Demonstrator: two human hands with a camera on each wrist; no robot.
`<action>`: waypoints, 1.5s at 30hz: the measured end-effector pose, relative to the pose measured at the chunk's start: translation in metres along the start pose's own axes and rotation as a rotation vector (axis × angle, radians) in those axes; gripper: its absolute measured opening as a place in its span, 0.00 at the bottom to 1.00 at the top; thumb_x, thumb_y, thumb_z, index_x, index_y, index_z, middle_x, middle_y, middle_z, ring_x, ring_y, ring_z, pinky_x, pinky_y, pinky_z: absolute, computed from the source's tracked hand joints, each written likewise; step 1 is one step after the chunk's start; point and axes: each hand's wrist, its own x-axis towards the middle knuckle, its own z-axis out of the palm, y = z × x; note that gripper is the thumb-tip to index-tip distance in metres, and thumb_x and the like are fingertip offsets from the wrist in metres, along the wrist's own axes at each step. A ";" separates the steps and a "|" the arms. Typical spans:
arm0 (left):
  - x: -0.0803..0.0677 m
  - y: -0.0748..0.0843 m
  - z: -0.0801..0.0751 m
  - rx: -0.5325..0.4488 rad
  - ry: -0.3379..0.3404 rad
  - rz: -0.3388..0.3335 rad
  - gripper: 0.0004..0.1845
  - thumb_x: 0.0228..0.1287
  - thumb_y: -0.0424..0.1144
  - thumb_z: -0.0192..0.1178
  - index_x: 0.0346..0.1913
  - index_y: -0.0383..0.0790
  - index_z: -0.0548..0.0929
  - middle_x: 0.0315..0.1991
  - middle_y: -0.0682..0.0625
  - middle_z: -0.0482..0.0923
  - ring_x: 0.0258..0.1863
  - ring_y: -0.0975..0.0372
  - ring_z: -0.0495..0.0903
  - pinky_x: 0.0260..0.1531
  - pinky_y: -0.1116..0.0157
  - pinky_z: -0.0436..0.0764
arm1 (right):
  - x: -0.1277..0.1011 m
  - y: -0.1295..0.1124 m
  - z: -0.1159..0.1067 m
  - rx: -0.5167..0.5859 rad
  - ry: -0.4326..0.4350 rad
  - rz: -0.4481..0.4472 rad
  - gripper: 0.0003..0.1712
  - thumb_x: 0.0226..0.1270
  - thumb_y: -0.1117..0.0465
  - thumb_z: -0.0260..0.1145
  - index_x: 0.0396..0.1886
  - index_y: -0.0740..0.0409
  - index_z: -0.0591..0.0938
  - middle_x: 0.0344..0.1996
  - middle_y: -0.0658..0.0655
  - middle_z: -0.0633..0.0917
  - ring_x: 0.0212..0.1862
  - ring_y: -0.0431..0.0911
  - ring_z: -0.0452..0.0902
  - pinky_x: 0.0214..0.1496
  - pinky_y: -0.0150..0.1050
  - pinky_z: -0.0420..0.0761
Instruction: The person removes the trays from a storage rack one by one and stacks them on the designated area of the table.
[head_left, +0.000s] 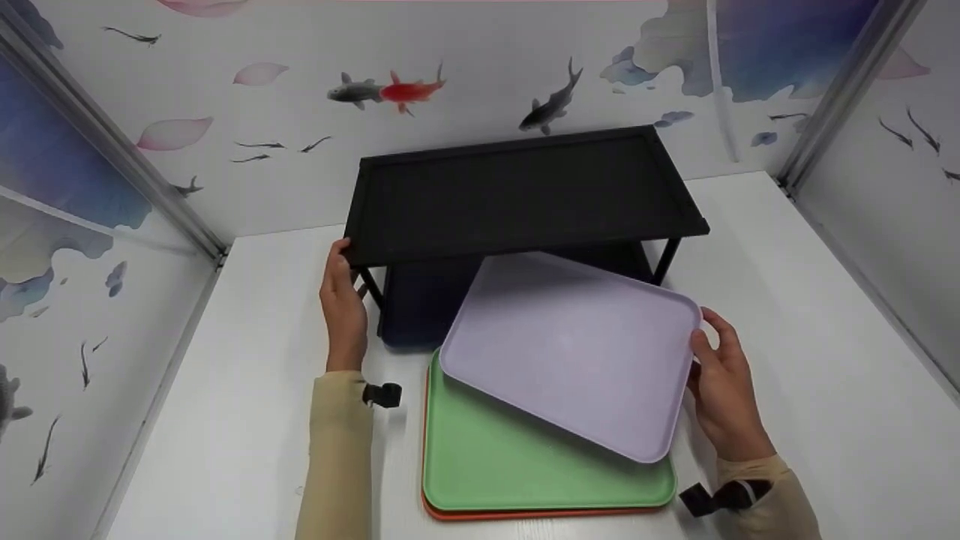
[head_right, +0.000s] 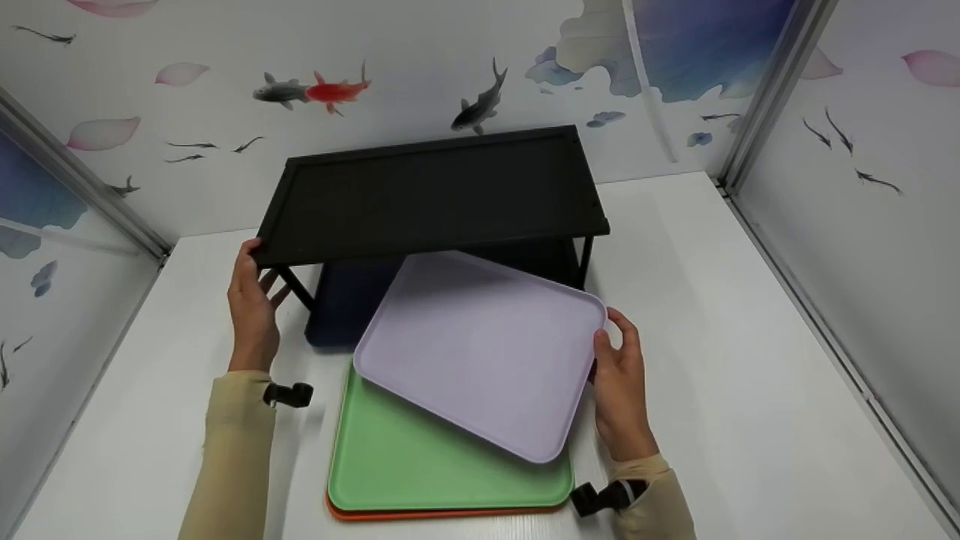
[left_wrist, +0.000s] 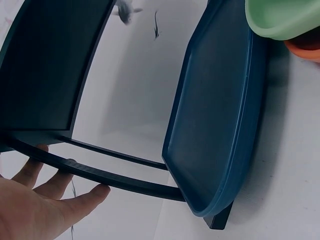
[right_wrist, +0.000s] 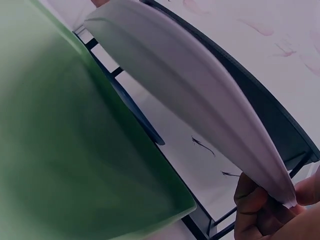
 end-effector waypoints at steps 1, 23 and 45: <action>0.000 0.000 0.000 0.000 0.000 0.001 0.25 0.85 0.51 0.37 0.76 0.48 0.68 0.78 0.51 0.61 0.77 0.57 0.60 0.72 0.43 0.64 | 0.000 0.000 0.000 -0.002 -0.001 -0.002 0.26 0.81 0.49 0.54 0.73 0.43 0.62 0.41 0.46 0.83 0.41 0.37 0.83 0.43 0.31 0.82; -0.001 0.002 0.001 0.001 0.016 -0.009 0.25 0.85 0.52 0.38 0.75 0.49 0.69 0.77 0.50 0.63 0.76 0.53 0.62 0.69 0.40 0.66 | 0.001 0.001 0.001 -0.088 -0.025 0.043 0.32 0.80 0.45 0.54 0.78 0.43 0.59 0.51 0.44 0.79 0.48 0.35 0.79 0.46 0.31 0.81; 0.000 -0.002 0.000 0.009 -0.001 0.013 0.25 0.86 0.51 0.37 0.76 0.48 0.67 0.78 0.51 0.61 0.77 0.54 0.61 0.70 0.41 0.66 | 0.001 0.002 0.003 -0.263 -0.071 0.063 0.35 0.81 0.42 0.51 0.81 0.44 0.58 0.68 0.53 0.66 0.53 0.36 0.75 0.51 0.31 0.79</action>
